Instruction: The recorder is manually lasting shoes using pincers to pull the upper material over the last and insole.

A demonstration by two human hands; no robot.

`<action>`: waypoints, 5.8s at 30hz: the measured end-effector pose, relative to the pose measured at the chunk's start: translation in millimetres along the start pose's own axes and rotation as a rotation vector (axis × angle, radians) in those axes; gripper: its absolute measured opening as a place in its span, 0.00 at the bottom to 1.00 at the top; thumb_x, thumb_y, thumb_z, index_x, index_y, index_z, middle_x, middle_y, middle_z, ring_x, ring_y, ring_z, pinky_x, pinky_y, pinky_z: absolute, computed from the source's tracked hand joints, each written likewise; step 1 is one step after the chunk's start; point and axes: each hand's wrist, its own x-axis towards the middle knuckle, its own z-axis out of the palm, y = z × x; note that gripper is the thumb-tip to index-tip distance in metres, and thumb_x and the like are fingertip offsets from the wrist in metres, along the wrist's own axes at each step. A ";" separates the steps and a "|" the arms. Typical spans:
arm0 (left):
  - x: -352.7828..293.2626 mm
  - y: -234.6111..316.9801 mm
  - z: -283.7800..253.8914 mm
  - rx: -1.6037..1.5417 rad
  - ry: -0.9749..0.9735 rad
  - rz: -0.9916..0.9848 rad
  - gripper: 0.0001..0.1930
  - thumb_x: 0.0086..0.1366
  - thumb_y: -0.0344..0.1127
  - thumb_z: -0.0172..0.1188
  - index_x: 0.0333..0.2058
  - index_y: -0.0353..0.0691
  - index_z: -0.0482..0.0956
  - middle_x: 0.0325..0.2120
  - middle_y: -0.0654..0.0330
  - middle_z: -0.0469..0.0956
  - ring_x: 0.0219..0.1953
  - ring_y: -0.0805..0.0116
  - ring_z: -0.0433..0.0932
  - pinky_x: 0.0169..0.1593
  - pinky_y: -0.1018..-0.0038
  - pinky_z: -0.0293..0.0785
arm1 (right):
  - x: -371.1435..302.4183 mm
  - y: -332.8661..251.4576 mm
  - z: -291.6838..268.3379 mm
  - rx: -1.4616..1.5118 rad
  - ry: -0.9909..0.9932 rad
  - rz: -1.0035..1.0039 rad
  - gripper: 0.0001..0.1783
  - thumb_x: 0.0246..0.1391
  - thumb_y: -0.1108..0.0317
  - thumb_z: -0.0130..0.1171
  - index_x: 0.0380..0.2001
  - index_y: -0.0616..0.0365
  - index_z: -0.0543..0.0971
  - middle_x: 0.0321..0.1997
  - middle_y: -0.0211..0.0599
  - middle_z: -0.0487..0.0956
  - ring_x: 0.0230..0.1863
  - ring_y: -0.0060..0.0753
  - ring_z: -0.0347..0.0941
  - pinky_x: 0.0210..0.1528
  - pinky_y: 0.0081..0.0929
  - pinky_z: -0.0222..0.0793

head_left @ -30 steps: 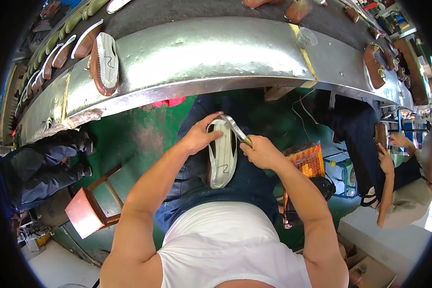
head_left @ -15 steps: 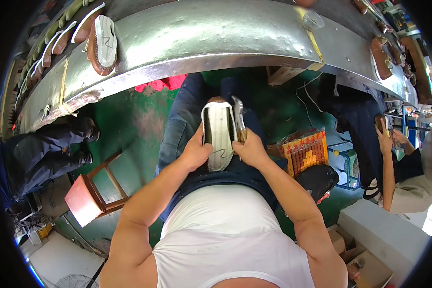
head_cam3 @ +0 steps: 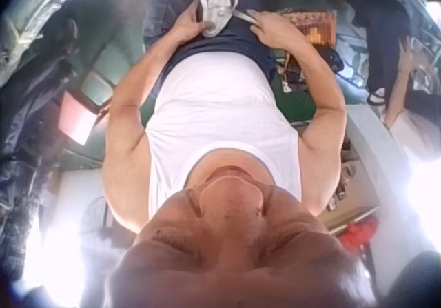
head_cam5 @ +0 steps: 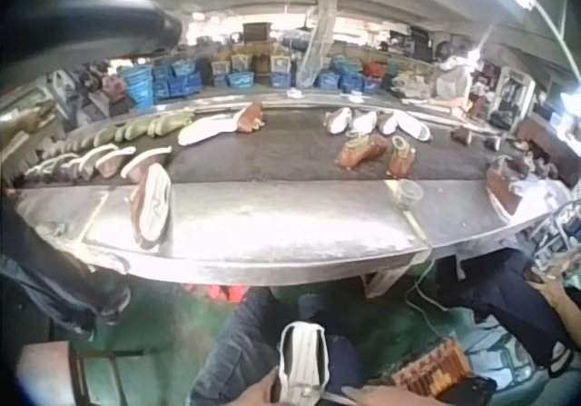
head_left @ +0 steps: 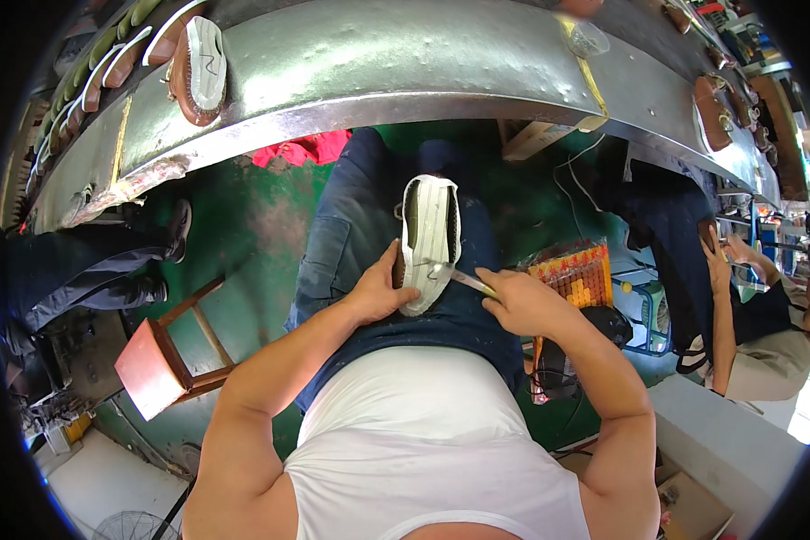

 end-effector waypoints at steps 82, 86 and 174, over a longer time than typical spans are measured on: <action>-1.6 44.7 -1.4 0.162 0.463 0.171 0.22 0.63 0.34 0.62 0.54 0.33 0.76 0.38 0.44 0.83 0.41 0.57 0.84 0.45 0.68 0.77 | 15.9 16.6 13.1 0.232 0.206 -0.109 0.27 0.57 0.66 0.57 0.58 0.68 0.69 0.48 0.56 0.77 0.49 0.57 0.75 0.53 0.43 0.70; -5.6 53.3 8.1 0.338 0.526 0.298 0.13 0.66 0.34 0.57 0.46 0.35 0.79 0.31 0.42 0.80 0.35 0.47 0.82 0.38 0.62 0.77 | 28.5 4.7 1.5 -0.011 0.278 -0.226 0.29 0.57 0.67 0.57 0.58 0.73 0.68 0.52 0.62 0.74 0.53 0.57 0.72 0.59 0.40 0.67; 27.5 2.4 30.8 -0.185 0.186 0.302 0.46 0.68 0.32 0.55 0.71 0.38 0.28 0.69 0.49 0.49 0.70 0.62 0.51 0.70 0.68 0.50 | -9.1 -1.8 19.5 -0.088 -0.192 0.069 0.26 0.64 0.47 0.49 0.33 0.64 0.78 0.32 0.54 0.81 0.36 0.55 0.79 0.40 0.47 0.74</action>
